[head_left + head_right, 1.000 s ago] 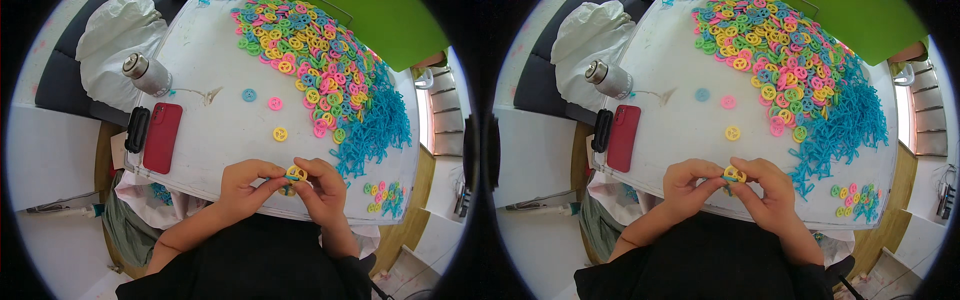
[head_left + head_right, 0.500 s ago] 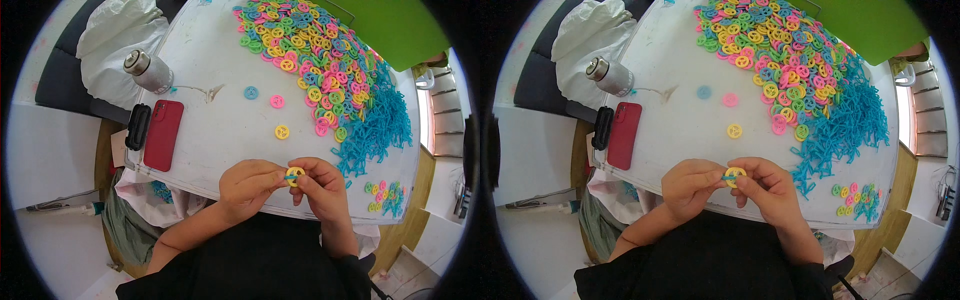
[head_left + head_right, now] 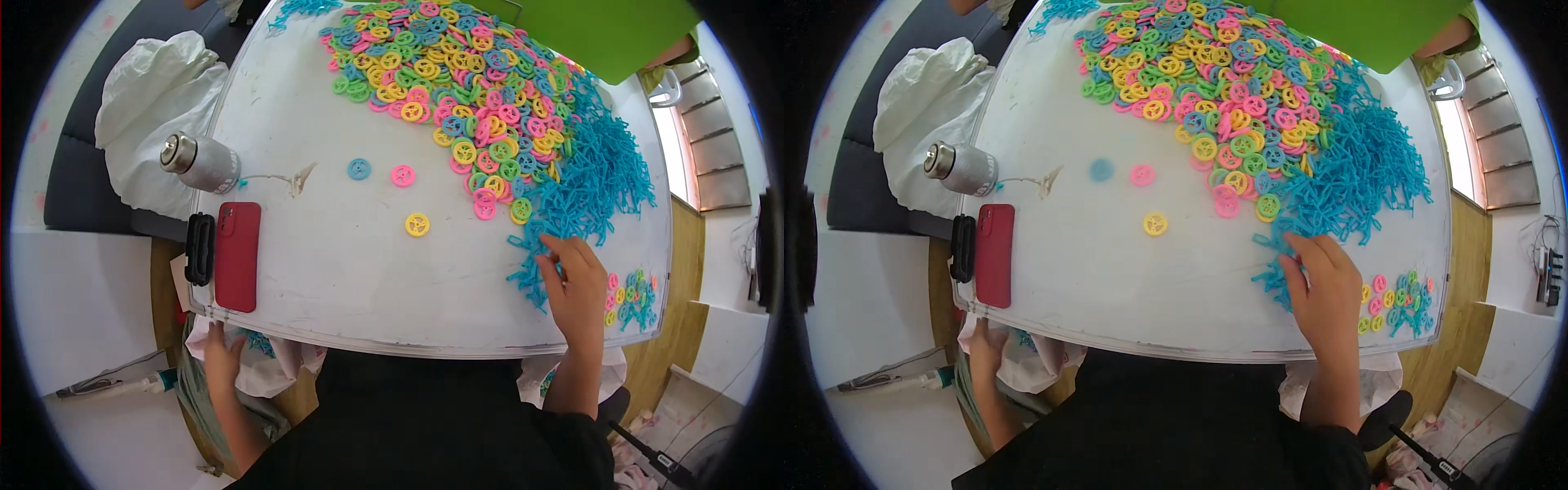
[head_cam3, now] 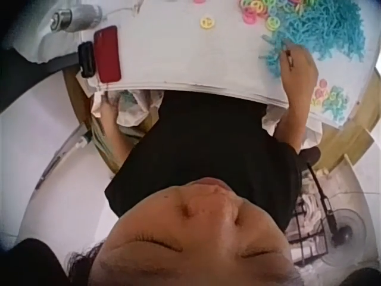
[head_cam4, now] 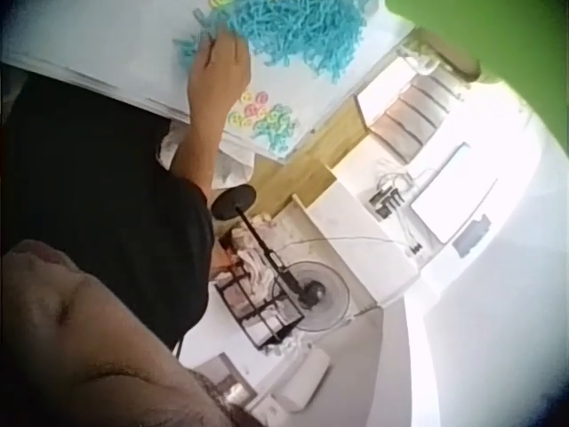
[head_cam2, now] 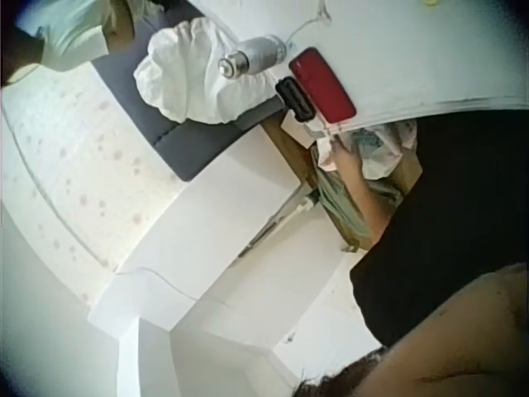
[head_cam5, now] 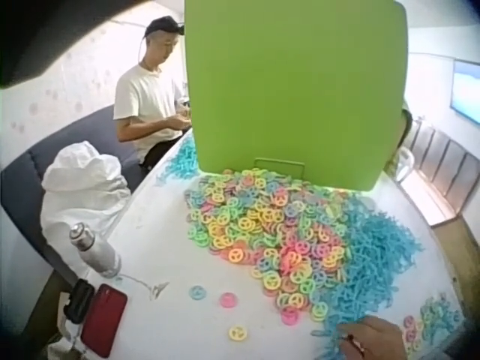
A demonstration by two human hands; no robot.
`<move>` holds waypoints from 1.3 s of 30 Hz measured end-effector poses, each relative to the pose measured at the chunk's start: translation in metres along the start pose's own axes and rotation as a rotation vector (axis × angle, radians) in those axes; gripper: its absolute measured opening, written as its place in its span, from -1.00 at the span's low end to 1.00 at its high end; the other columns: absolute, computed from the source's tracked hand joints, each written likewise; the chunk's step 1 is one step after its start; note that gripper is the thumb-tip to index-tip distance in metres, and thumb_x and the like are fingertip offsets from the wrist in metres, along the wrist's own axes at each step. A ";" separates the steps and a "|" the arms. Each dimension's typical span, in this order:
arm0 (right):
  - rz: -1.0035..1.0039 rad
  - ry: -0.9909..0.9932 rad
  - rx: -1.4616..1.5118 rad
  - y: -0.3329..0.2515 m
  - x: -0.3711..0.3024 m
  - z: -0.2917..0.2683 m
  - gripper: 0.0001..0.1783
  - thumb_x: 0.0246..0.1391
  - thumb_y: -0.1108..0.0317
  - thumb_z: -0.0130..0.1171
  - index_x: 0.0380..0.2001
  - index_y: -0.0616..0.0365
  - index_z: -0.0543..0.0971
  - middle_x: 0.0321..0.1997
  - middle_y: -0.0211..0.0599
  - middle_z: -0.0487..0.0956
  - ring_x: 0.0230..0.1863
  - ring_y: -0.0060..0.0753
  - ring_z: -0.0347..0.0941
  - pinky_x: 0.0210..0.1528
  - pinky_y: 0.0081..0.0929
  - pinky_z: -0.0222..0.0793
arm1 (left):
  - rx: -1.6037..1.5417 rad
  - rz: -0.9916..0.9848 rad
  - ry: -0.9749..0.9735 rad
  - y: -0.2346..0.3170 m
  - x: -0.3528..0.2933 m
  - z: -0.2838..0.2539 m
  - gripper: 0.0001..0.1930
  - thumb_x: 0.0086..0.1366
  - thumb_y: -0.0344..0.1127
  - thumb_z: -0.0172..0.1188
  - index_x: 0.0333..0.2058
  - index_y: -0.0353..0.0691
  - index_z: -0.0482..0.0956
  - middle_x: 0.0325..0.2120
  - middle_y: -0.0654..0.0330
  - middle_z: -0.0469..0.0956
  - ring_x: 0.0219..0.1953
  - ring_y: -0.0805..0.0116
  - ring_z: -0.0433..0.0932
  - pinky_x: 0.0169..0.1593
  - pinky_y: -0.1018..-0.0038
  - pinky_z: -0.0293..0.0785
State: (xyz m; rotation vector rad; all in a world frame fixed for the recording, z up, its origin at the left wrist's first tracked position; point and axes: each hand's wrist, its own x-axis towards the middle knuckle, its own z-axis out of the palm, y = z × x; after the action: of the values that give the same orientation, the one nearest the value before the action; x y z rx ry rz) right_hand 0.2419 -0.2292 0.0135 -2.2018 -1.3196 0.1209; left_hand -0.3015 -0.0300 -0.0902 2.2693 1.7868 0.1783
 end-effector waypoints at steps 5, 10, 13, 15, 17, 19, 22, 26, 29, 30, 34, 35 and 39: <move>-0.192 -0.045 -0.385 -0.007 0.014 0.023 -0.73 -0.09 0.42 0.36 -0.23 0.14 0.66 -0.29 -0.27 0.54 -0.24 -0.21 0.53 -0.31 -0.31 0.44 | 0.228 0.012 -0.574 0.116 0.010 -0.043 -0.59 0.21 -0.16 0.34 -0.05 -0.31 0.65 -0.32 -0.09 0.68 -0.21 -0.15 0.64 -0.13 0.13 0.53; -0.222 -0.134 -0.570 -0.013 0.021 0.033 -0.80 -0.12 0.40 0.36 -0.36 0.15 0.60 -0.36 -0.27 0.51 -0.23 -0.16 0.54 -0.29 -0.30 0.44 | -0.522 0.684 -0.978 0.233 0.031 -0.094 -0.78 0.28 -0.22 0.29 -0.15 -0.14 0.71 -0.45 0.13 0.67 -0.40 0.09 0.63 -0.34 0.30 0.52; -0.203 -0.187 -0.245 -0.020 0.032 0.017 -0.84 -0.07 0.45 0.36 -0.42 0.17 0.56 -0.42 -0.37 0.54 -0.39 -0.37 0.55 -0.39 -0.40 0.43 | -0.702 0.891 -0.824 0.274 0.037 -0.076 -0.80 0.26 -0.26 0.32 -0.17 -0.14 0.71 -0.43 0.18 0.67 -0.39 0.13 0.64 -0.29 0.35 0.53; 0.197 -0.363 0.300 -0.020 0.039 0.009 -0.88 0.04 0.49 0.33 -0.43 0.19 0.54 -0.45 -0.48 0.56 -0.52 -0.59 0.49 -0.49 -0.54 0.39 | -0.719 0.899 -0.421 0.302 0.038 -0.047 -0.74 0.17 -0.38 0.39 -0.14 -0.22 0.68 -0.28 0.12 0.68 -0.24 0.13 0.65 -0.14 0.34 0.52; 0.309 -0.396 0.588 -0.019 0.040 -0.001 -0.88 0.07 0.51 0.32 -0.42 0.20 0.54 -0.43 -0.47 0.57 -0.52 -0.65 0.48 -0.49 -0.59 0.39 | -0.811 0.866 -0.300 0.330 0.040 -0.029 -0.70 0.14 -0.37 0.41 -0.12 -0.22 0.66 -0.20 0.11 0.66 -0.15 0.11 0.62 -0.06 0.31 0.50; 0.420 -0.426 0.883 -0.025 0.037 -0.007 -0.89 0.10 0.53 0.31 -0.41 0.21 0.54 -0.41 -0.46 0.59 -0.51 -0.71 0.47 -0.50 -0.63 0.39 | -0.895 0.828 -0.180 0.345 0.037 -0.024 -0.65 0.12 -0.37 0.44 -0.10 -0.22 0.64 -0.11 0.10 0.64 -0.07 0.09 0.60 0.03 0.29 0.48; 0.285 -0.601 1.066 -0.045 0.013 0.003 -0.86 0.11 0.59 0.29 -0.25 0.25 0.58 -0.37 -0.45 0.62 -0.39 -0.70 0.53 -0.33 -0.70 0.41 | -0.889 0.931 -0.149 0.352 0.034 -0.016 -0.58 0.08 -0.32 0.48 -0.06 -0.18 0.62 -0.12 0.13 0.64 -0.04 0.10 0.58 0.05 0.29 0.48; 0.004 -0.440 0.922 -0.040 0.006 0.021 -0.83 0.03 0.66 0.31 -0.29 0.22 0.64 -0.31 -0.37 0.57 -0.33 -0.61 0.49 -0.35 -0.67 0.36 | -0.803 0.965 -0.276 0.343 0.036 -0.013 -0.62 0.10 -0.34 0.46 -0.09 -0.20 0.64 -0.21 0.14 0.66 -0.15 0.12 0.63 -0.04 0.34 0.53; -0.129 -0.409 0.894 -0.036 0.009 0.028 -0.76 0.03 0.61 0.32 -0.19 0.19 0.65 -0.33 -0.39 0.52 -0.35 -0.63 0.45 -0.38 -0.63 0.32 | -0.769 0.860 -0.405 0.339 0.036 -0.012 -0.72 0.15 -0.39 0.42 -0.15 -0.24 0.66 -0.27 0.13 0.68 -0.25 0.18 0.66 -0.11 0.41 0.55; -0.131 -0.411 0.896 -0.037 0.013 0.027 -0.76 0.03 0.61 0.32 -0.19 0.19 0.65 -0.33 -0.39 0.52 -0.35 -0.63 0.45 -0.38 -0.63 0.32 | -0.871 0.763 -0.443 0.336 0.035 -0.009 -0.76 0.18 -0.41 0.39 -0.16 -0.26 0.67 -0.27 0.11 0.69 -0.25 0.21 0.67 -0.11 0.43 0.55; -0.183 -0.132 0.387 -0.035 0.051 0.033 -0.67 0.03 0.52 0.33 -0.08 0.15 0.63 -0.29 -0.32 0.52 -0.37 -0.44 0.47 -0.35 -0.49 0.39 | -0.985 0.528 -0.535 0.330 0.034 -0.008 -0.83 0.25 -0.46 0.32 -0.17 -0.30 0.69 -0.23 0.09 0.71 -0.20 0.34 0.68 -0.09 0.47 0.54; -0.275 0.065 0.028 -0.030 0.063 0.038 -0.65 0.01 0.51 0.33 -0.07 0.14 0.63 -0.27 -0.28 0.53 -0.35 -0.34 0.50 -0.32 -0.44 0.43 | -0.986 0.533 -0.536 0.331 0.034 -0.007 -0.83 0.25 -0.46 0.32 -0.17 -0.30 0.69 -0.23 0.09 0.71 -0.20 0.34 0.68 -0.09 0.47 0.54; -0.371 0.026 -0.252 -0.019 0.073 0.055 -0.66 -0.03 0.49 0.35 -0.12 0.15 0.63 -0.22 -0.22 0.54 -0.25 -0.17 0.50 -0.21 -0.35 0.46 | -0.999 0.512 -0.490 0.328 0.034 -0.005 -0.82 0.27 -0.46 0.30 -0.15 -0.31 0.69 -0.25 0.10 0.71 -0.19 0.36 0.67 -0.07 0.47 0.53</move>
State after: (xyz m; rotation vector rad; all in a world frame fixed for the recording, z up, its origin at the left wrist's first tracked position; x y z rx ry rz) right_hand 0.2445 -0.1387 -0.0080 -2.1018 -1.7827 -0.2254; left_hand 0.0130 -0.0678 0.0003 1.7218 0.5985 0.4372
